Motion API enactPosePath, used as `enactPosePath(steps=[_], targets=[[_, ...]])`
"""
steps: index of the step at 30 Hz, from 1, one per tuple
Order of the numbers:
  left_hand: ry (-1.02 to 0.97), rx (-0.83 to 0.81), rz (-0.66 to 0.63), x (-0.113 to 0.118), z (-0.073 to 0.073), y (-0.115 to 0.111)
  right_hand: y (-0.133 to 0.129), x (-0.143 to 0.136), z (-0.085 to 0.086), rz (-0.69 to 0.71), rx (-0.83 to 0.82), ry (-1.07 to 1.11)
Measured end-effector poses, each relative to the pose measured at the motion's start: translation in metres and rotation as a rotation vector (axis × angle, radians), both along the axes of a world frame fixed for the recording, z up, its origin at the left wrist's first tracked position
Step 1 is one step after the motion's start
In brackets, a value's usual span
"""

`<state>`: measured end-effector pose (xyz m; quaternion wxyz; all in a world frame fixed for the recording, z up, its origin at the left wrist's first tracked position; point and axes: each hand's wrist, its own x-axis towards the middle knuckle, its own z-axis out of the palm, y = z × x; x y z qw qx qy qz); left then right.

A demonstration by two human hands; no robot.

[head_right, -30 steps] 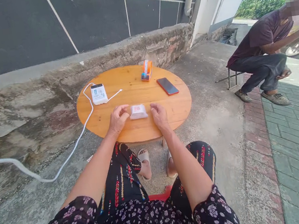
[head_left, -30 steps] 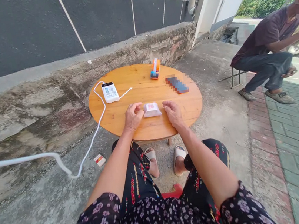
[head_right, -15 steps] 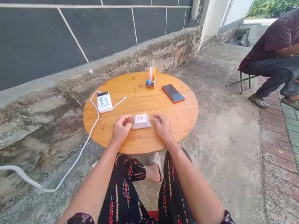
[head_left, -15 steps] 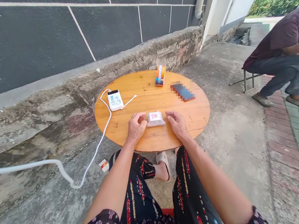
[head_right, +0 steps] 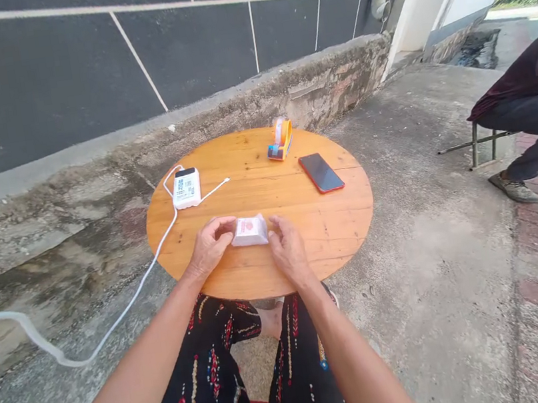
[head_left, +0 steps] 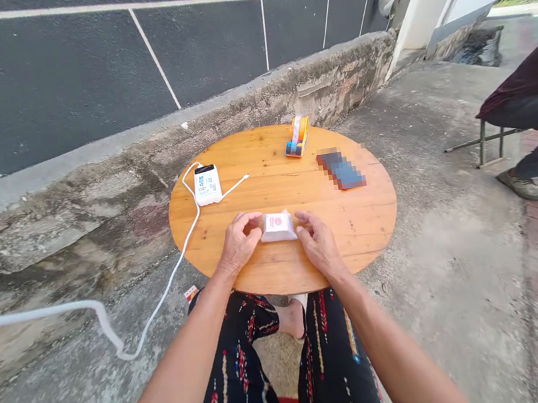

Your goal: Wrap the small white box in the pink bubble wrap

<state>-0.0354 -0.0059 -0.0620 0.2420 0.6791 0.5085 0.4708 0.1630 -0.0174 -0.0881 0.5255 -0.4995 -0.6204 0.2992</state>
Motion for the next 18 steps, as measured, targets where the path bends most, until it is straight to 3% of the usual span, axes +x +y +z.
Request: enactPosePath(steps=[8,12,18], targets=[[-0.040,-0.080,-0.092,0.000,0.007,-0.006,-0.002,-0.002,0.000,0.122,0.014,0.050],[-0.025,-0.071,-0.119,0.001,0.014,-0.010,-0.007,0.005,0.010,0.118,-0.045,0.030],[0.155,-0.037,-0.141,0.004,0.018,-0.013,0.004,0.019,0.039,0.413,-0.172,-0.190]])
